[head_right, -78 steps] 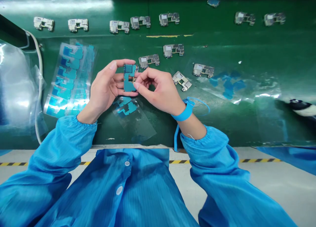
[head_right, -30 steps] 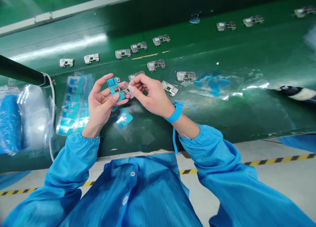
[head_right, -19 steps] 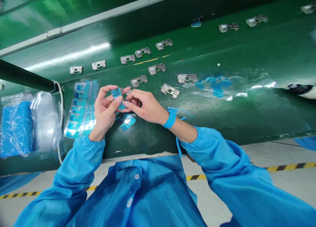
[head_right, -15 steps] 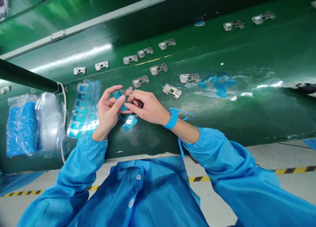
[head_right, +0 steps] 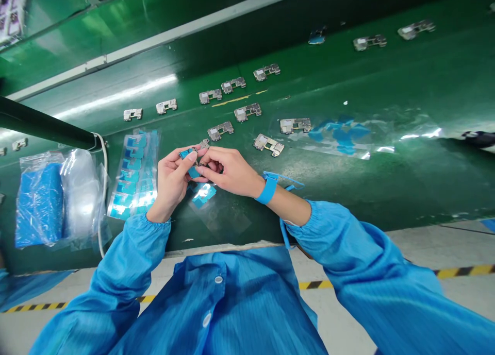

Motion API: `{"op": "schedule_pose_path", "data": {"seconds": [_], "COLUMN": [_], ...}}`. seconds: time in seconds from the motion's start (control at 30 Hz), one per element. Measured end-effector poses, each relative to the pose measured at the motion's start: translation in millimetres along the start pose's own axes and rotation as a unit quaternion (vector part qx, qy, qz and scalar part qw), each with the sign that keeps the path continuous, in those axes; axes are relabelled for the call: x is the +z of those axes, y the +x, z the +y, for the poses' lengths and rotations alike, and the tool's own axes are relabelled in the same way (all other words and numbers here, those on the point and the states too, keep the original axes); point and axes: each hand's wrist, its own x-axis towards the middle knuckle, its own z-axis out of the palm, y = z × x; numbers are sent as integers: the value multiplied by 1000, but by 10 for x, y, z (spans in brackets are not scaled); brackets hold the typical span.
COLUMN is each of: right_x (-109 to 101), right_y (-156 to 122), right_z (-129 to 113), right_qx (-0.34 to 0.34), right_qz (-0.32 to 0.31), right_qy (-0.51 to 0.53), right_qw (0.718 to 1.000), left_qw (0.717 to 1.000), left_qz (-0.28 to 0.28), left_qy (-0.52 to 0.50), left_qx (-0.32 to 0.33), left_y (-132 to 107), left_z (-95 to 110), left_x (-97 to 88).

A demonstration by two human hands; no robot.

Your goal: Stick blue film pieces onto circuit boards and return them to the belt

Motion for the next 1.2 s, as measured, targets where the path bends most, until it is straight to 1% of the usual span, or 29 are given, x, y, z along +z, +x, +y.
{"op": "schedule_pose_path", "data": {"seconds": [0.07, 0.13, 0.2, 0.27, 0.3, 0.33, 0.37, 0.4, 0.43, 0.47, 0.5, 0.57, 0.67, 0.77, 0.83, 0.9, 0.97, 1.0, 1.03, 1.07, 1.1, 1.17, 1.2], "right_x": [-10, -58, -157, -311, -405, -505, -605, -698, -779, -842, -887, -933, -957, -988, -986, -923, -773, -666, -542, -410, -275, -33, 59], "right_y": [2, 87, 314, 689, 914, 1146, 1369, 1572, 1743, 1878, 1977, 2088, 2147, 2182, 2172, 2096, 1930, 1813, 1680, 1535, 1386, 1104, 982], "right_z": [-11, 2, 62, 174, 243, 314, 381, 439, 485, 521, 546, 579, 596, 559, 491, 388, 260, 193, 129, 71, 22, -43, -62], "right_qx": [17, 53, 88, 110, 118, 134, 150, 153, 157, 166, 172, 176, 172, 162, 143, 112, 81, 75, 83, 107, 139, 205, 223], "right_qz": [-7, -31, -53, -46, -34, -11, 13, 19, -3, -40, -68, -108, -135, -139, -121, -84, -22, 20, 52, 68, 71, 41, 14], "right_qy": [18, 43, 57, 40, 12, -38, -116, -212, -302, -369, -395, -412, -403, -360, -330, -310, -243, -165, -69, 17, 81, 177, 199], "right_qw": [1000, 997, 993, 992, 992, 990, 982, 965, 940, 913, 900, 888, 889, 908, 925, 940, 966, 983, 993, 992, 984, 962, 954], "left_qw": [1000, 1000, 999, 999, 999, 998, 998, 997, 997, 997, 996, 996, 996, 997, 997, 997, 996, 996, 995, 994, 992, 987, 985], "left_qz": [-3, -2, 12, 34, 45, 54, 61, 66, 71, 76, 79, 80, 72, 63, 56, 52, 53, 54, 56, 58, 59, 57, 54], "left_qy": [2, -8, -22, -28, -26, -21, -15, -11, -10, -11, -14, -21, -30, -39, -44, -50, -55, -58, -62, -68, -74, -83, -83], "left_qx": [-10, -20, -22, -5, 8, 21, 30, 33, 33, 30, 28, 30, 35, 32, 30, 32, 40, 47, 57, 70, 84, 121, 141], "left_y": [5, 16, 31, 49, 56, 63, 68, 73, 76, 80, 85, 98, 125, 149, 162, 172, 174, 172, 167, 160, 152, 138, 134], "left_z": [11, 27, 46, 67, 78, 89, 100, 111, 120, 127, 131, 129, 109, 80, 62, 47, 38, 37, 38, 39, 42, 50, 55], "left_x": [1, 0, -6, -19, -28, -38, -47, -56, -64, -71, -76, -83, -90, -102, -116, -128, -127, -118, -104, -87, -69, -43, -41]}}
